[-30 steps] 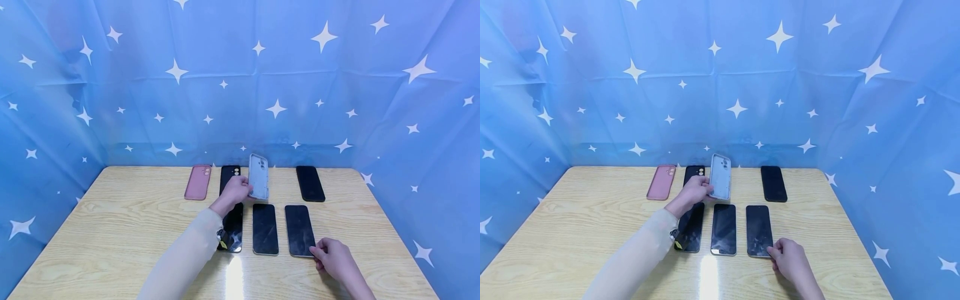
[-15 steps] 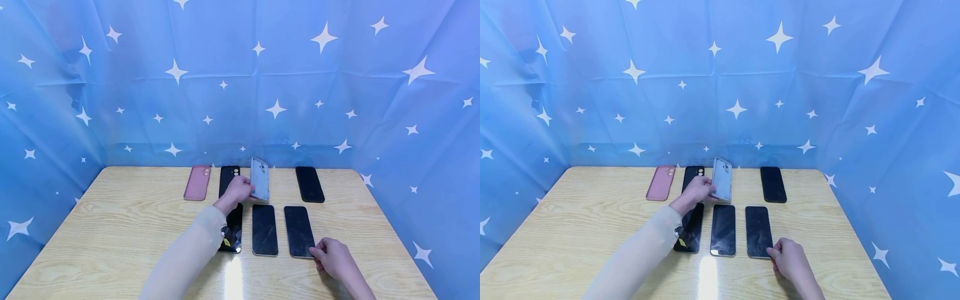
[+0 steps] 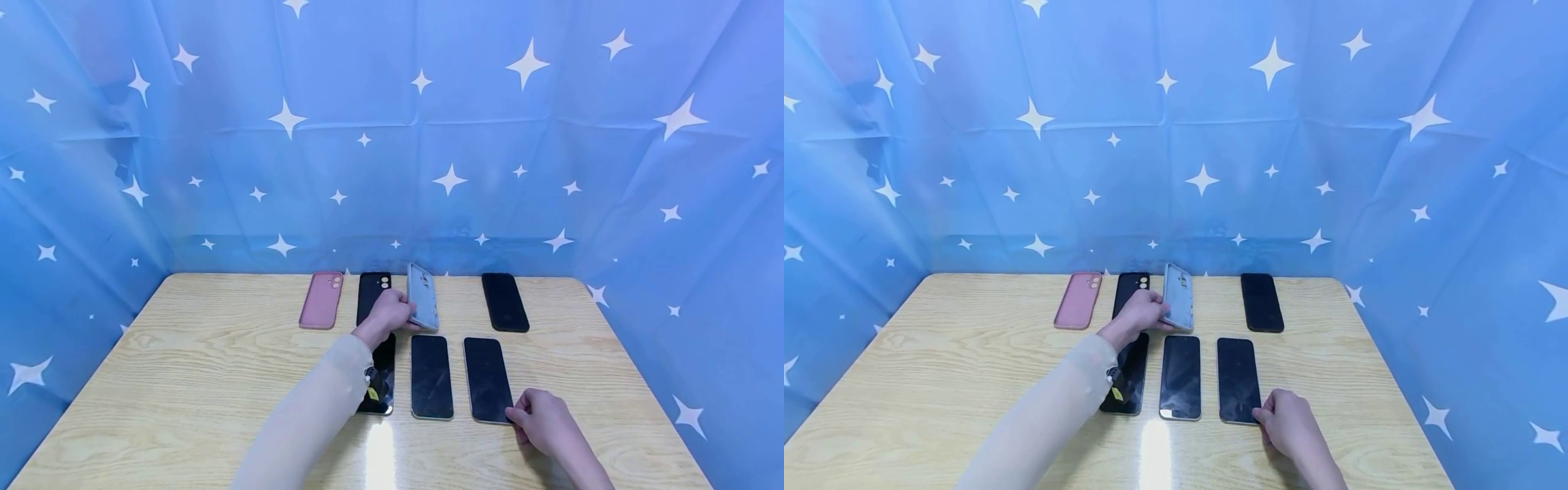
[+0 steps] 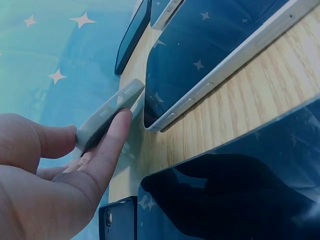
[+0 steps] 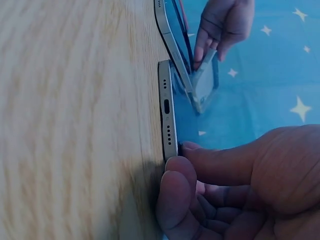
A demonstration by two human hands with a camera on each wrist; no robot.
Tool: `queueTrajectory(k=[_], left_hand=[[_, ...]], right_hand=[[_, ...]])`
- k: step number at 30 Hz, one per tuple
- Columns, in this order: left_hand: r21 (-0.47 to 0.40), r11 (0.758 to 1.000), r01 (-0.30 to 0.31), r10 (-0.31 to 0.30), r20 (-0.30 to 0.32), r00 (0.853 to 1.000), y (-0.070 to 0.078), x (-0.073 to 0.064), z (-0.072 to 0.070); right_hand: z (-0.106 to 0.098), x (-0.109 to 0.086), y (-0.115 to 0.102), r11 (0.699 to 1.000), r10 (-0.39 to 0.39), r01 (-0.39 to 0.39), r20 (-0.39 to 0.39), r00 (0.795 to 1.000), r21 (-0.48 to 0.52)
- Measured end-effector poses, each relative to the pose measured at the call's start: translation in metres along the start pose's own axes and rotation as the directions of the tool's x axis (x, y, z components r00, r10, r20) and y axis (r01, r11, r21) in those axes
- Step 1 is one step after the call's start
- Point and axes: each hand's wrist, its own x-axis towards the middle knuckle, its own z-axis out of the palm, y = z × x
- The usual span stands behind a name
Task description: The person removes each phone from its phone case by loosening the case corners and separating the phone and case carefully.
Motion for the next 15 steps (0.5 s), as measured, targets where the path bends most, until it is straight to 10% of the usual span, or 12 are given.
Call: queueTrajectory(k=[15], left_hand=[[0.008,1.0,0.015,-0.015,-0.011,1.0,0.0,0.002,0.001]], right_hand=[[-0.017,0.002,0.0,0.999,-0.02,0.019,-0.041,0.999,-0.027]])
